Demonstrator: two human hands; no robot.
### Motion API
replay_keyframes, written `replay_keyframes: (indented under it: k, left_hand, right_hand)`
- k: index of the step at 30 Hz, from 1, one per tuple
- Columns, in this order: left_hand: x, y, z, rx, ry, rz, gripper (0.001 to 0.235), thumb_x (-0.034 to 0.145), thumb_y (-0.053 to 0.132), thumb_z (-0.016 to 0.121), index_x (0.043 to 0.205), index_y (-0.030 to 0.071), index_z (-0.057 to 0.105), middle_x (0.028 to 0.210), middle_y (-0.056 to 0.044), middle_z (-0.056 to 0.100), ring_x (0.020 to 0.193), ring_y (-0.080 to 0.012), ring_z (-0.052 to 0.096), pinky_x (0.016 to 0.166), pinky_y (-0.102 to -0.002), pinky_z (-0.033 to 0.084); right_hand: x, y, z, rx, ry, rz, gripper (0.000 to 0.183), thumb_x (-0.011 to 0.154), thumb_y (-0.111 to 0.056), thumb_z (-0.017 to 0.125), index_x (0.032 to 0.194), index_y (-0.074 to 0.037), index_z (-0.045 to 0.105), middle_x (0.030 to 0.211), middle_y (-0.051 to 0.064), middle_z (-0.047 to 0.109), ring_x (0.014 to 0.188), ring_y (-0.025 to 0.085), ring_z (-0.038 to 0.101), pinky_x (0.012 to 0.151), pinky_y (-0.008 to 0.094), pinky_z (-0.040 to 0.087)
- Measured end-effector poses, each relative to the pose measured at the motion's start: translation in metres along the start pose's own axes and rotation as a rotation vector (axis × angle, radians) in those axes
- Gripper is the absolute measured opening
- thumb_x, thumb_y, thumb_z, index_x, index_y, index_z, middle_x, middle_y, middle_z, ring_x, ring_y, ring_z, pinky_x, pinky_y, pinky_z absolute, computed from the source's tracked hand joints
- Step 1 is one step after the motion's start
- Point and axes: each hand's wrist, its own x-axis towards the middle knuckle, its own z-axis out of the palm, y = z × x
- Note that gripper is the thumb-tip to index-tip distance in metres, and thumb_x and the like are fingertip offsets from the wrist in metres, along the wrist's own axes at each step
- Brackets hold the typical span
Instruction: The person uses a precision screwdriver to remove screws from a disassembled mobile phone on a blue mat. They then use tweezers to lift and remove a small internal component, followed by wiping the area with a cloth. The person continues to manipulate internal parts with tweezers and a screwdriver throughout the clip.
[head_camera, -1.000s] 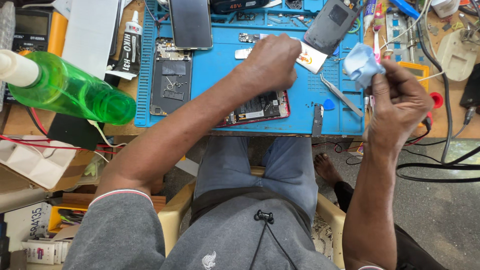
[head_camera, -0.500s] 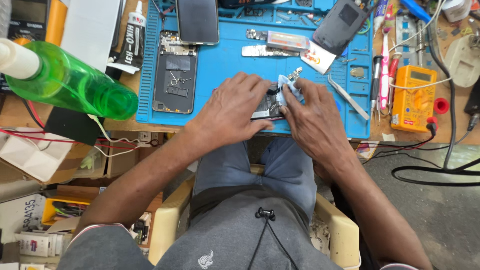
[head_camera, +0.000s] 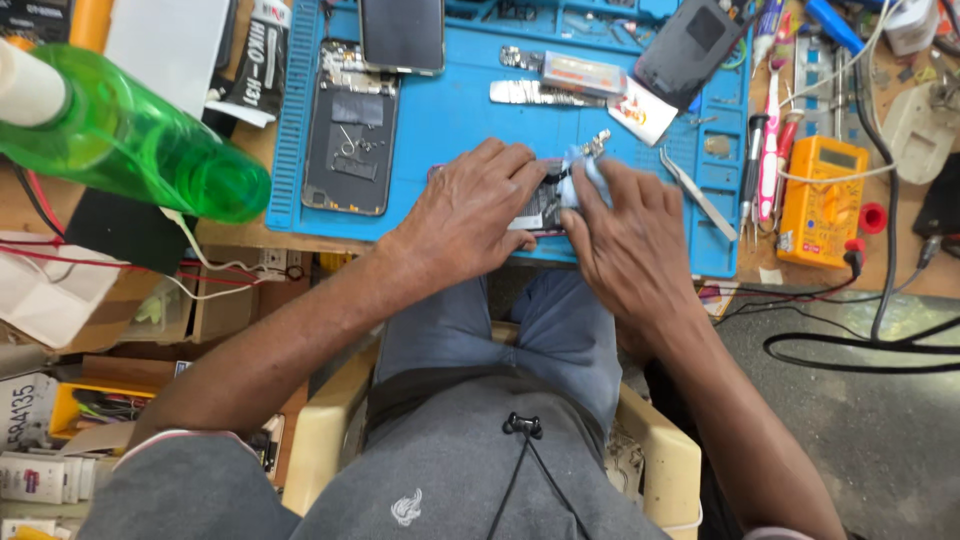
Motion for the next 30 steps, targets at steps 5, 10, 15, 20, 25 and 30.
replay_keyframes:
  k: [5, 10, 15, 20, 25, 30]
  left_hand:
    - [0.007, -0.005, 0.001, -0.023, 0.008, 0.021, 0.071, 0.069, 0.027, 0.089, 0.126, -0.001, 0.059, 0.109, -0.014, 0.060, 0.102, -0.0351, 0.058, 0.085, -0.046, 0.053]
    - [0.005, -0.006, 0.005, -0.011, 0.002, 0.036, 0.073, 0.068, 0.025, 0.089, 0.128, -0.003, 0.058, 0.111, -0.014, 0.060, 0.104, -0.0350, 0.058, 0.086, -0.046, 0.053]
    - [0.005, -0.007, 0.006, -0.020, -0.012, 0.009, 0.073, 0.068, 0.028, 0.090, 0.126, -0.003, 0.058, 0.110, -0.014, 0.060, 0.102, -0.0345, 0.058, 0.087, -0.046, 0.052]
    - [0.006, -0.004, 0.003, 0.012, -0.007, 0.031, 0.073, 0.069, 0.027, 0.089, 0.127, -0.003, 0.058, 0.112, -0.015, 0.060, 0.104, -0.0350, 0.058, 0.086, -0.046, 0.052]
    - [0.009, -0.002, -0.006, -0.001, -0.035, -0.009, 0.065, 0.071, 0.030, 0.088, 0.124, 0.002, 0.061, 0.109, -0.014, 0.060, 0.106, -0.0361, 0.058, 0.086, -0.049, 0.050]
    - [0.025, -0.026, 0.000, -0.135, 0.062, 0.048, 0.046, 0.084, 0.030, 0.082, 0.115, 0.002, 0.064, 0.106, -0.016, 0.067, 0.102, -0.0387, 0.061, 0.086, -0.051, 0.050]
  right_hand:
    - [-0.005, 0.001, 0.002, -0.025, 0.027, 0.007, 0.047, 0.102, -0.034, 0.061, 0.139, -0.004, 0.062, 0.131, 0.014, 0.056, 0.119, 0.031, 0.052, 0.098, 0.045, 0.038]
    - [-0.004, 0.003, 0.007, -0.049, 0.021, 0.025, 0.052, 0.104, -0.038, 0.061, 0.142, -0.001, 0.061, 0.129, 0.015, 0.055, 0.118, 0.030, 0.050, 0.097, 0.045, 0.037]
    - [-0.005, 0.000, 0.003, -0.059, 0.035, 0.013, 0.051, 0.103, -0.040, 0.060, 0.138, -0.003, 0.062, 0.125, 0.014, 0.057, 0.115, 0.030, 0.050, 0.096, 0.045, 0.036]
    - [-0.001, 0.001, 0.006, -0.033, 0.025, 0.039, 0.050, 0.106, -0.037, 0.061, 0.140, -0.001, 0.065, 0.123, 0.015, 0.057, 0.111, 0.031, 0.050, 0.093, 0.045, 0.037]
    - [-0.013, 0.005, 0.006, 0.060, 0.078, -0.001, 0.032, 0.094, -0.020, 0.069, 0.120, -0.002, 0.073, 0.110, 0.015, 0.062, 0.105, 0.033, 0.055, 0.085, 0.046, 0.042]
    - [-0.043, 0.041, 0.008, 0.570, 0.322, 0.275, 0.019, 0.095, 0.000, 0.074, 0.113, 0.001, 0.075, 0.110, 0.012, 0.067, 0.100, 0.022, 0.062, 0.086, 0.034, 0.051]
